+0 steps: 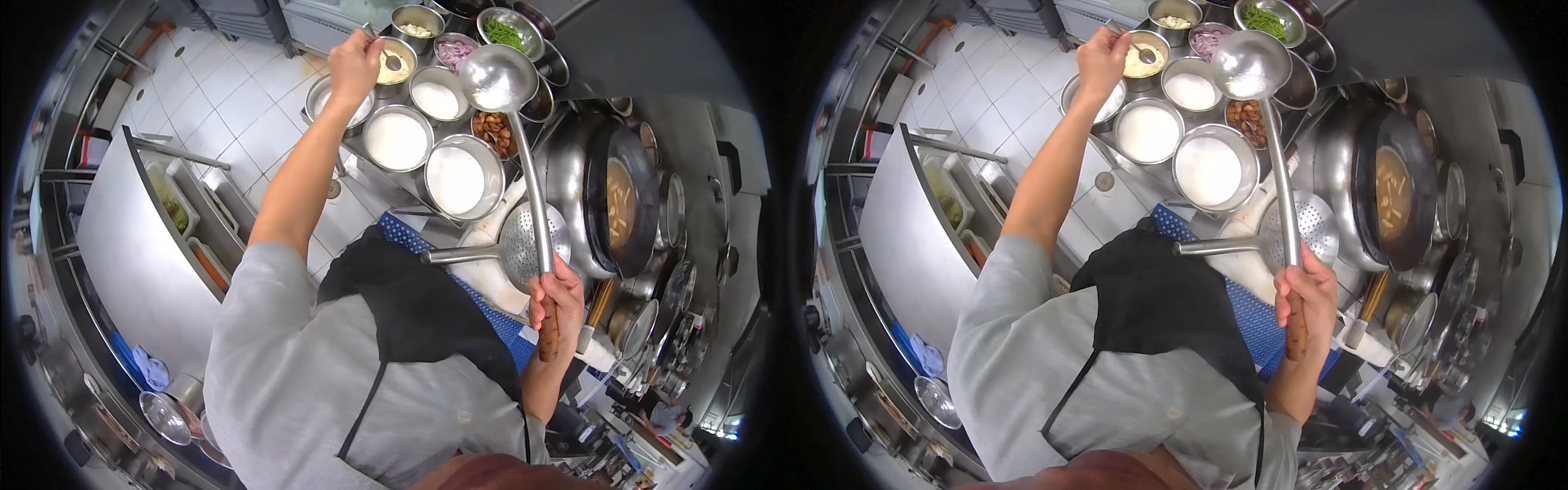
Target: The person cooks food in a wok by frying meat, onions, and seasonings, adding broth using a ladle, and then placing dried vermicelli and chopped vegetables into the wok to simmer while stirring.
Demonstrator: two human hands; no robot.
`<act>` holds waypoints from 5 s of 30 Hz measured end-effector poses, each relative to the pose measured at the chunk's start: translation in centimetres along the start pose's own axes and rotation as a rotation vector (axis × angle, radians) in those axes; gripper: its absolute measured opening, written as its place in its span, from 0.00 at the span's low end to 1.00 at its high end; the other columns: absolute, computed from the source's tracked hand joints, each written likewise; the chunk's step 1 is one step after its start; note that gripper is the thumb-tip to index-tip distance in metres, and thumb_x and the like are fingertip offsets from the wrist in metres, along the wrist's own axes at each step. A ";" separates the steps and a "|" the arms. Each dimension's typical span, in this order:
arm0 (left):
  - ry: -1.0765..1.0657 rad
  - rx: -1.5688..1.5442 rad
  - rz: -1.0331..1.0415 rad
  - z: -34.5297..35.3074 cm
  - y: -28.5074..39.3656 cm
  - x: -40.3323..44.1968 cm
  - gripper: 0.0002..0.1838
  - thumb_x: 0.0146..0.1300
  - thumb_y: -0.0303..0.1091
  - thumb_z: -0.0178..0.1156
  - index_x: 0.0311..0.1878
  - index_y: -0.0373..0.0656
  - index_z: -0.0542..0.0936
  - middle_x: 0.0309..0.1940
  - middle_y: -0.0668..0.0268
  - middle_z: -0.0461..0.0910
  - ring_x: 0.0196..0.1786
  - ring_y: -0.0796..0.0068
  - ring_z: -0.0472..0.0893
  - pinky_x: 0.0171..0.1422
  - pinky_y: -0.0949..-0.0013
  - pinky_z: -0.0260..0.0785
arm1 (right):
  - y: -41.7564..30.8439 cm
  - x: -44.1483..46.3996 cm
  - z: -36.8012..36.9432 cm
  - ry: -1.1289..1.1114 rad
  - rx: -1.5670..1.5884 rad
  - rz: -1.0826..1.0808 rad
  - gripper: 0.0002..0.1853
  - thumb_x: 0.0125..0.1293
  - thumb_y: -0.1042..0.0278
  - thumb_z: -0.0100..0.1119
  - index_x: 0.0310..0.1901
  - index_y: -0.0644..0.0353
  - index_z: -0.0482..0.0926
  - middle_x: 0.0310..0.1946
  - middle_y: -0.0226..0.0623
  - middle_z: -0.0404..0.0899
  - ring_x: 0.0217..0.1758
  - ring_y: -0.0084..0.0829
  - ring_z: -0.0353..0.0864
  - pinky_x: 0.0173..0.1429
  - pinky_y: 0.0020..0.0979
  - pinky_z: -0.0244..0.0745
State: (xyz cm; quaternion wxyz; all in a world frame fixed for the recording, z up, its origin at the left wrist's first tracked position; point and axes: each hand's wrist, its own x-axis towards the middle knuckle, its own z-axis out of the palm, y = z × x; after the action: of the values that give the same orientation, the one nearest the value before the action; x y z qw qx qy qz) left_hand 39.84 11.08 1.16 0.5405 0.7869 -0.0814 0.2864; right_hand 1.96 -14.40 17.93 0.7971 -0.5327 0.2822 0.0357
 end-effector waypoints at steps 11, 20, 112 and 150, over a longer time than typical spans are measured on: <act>-0.041 0.039 -0.065 1.4 -1.6 -0.6 0.08 0.62 0.33 0.67 0.34 0.38 0.82 0.24 0.55 0.84 0.30 0.55 0.86 0.38 0.58 0.76 | 0.4 -0.1 -0.1 0.016 0.028 -0.038 0.33 0.66 0.73 0.64 0.71 0.74 0.65 0.23 0.39 0.76 0.11 0.23 0.69 0.12 0.22 0.65; 0.082 -0.015 -0.319 0.6 -4.0 1.6 0.11 0.57 0.34 0.71 0.30 0.35 0.82 0.24 0.55 0.86 0.30 0.57 0.87 0.41 0.60 0.78 | 0.5 0.3 -0.1 0.044 -0.013 -0.048 0.30 0.67 0.74 0.61 0.69 0.73 0.67 0.23 0.37 0.75 0.12 0.21 0.68 0.12 0.21 0.65; -0.002 -0.090 0.475 -1.3 13.3 -4.2 0.04 0.64 0.29 0.67 0.38 0.39 0.84 0.32 0.60 0.85 0.31 0.66 0.85 0.37 0.67 0.75 | 0.6 -5.2 -3.5 -0.069 0.192 0.043 0.29 0.68 0.76 0.58 0.69 0.73 0.66 0.22 0.43 0.74 0.11 0.24 0.71 0.10 0.22 0.67; -0.338 0.544 -0.693 -14.2 -1.9 -41.3 0.21 0.59 0.33 0.62 0.56 0.37 0.82 0.43 0.52 0.84 0.46 0.51 0.83 0.55 0.57 0.74 | -7.6 2.5 -39.7 0.375 -0.331 -0.196 0.11 0.68 0.72 0.61 0.49 0.64 0.80 0.20 0.27 0.74 0.15 0.20 0.71 0.17 0.26 0.65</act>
State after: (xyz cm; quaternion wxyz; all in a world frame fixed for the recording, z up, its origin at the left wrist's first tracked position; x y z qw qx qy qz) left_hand 1.54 17.09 -19.06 0.3576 0.9164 0.1772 -0.0319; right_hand -9.59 -52.78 12.14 0.6325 -0.6779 0.3623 -0.0956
